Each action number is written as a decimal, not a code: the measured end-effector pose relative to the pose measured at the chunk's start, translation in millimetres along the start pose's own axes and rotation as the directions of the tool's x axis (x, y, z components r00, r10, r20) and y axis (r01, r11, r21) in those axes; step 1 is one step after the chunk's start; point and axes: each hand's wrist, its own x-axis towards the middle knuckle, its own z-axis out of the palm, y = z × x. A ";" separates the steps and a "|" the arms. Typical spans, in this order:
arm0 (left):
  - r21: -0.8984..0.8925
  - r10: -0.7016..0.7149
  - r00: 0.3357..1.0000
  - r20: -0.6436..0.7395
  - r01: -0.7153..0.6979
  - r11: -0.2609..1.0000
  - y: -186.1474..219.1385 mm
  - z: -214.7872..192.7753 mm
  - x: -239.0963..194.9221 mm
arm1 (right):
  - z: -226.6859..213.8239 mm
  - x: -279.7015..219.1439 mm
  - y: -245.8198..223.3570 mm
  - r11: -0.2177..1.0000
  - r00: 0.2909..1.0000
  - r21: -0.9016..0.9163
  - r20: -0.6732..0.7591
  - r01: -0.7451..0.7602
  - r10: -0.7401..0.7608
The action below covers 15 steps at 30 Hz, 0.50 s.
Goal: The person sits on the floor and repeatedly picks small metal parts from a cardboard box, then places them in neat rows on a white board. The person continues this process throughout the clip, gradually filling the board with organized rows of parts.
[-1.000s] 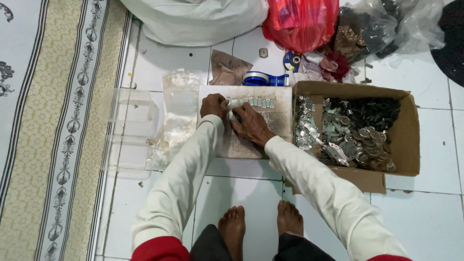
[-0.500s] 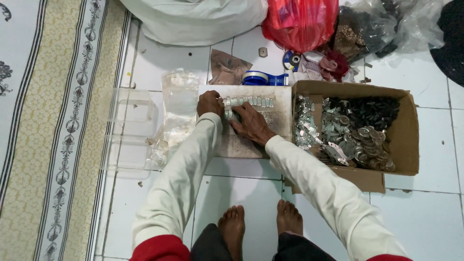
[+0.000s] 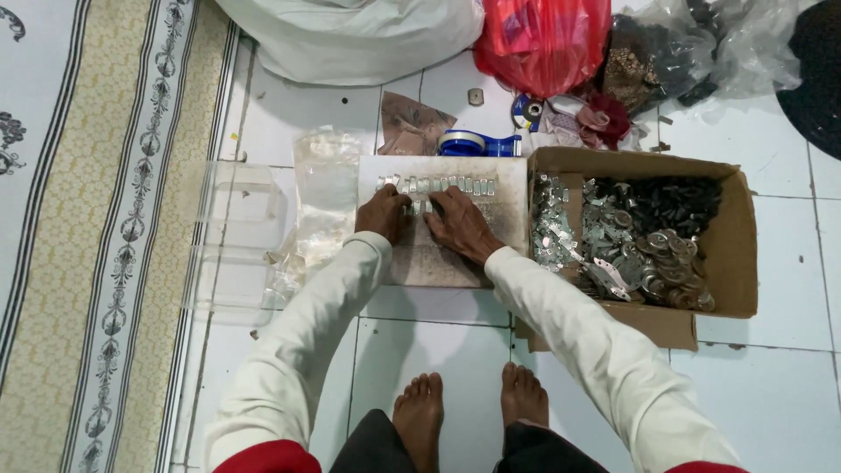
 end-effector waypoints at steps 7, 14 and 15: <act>0.065 -0.002 1.000 0.029 0.000 0.998 -15.5 19.7 14.1 | -0.6 2.4 -6.5 0.999 0.999 -0.037 0.033 0.005 -0.003; 0.009 0.041 0.997 -0.058 -0.041 0.999 1.8 25.7 21.7 | -16.3 -1.6 9.7 0.997 0.989 0.035 -0.138 0.064 -0.059; -0.010 0.074 0.993 -0.090 -0.076 0.997 6.4 29.7 25.8 | -17.5 -1.6 19.5 0.996 0.976 0.053 -0.210 0.078 -0.066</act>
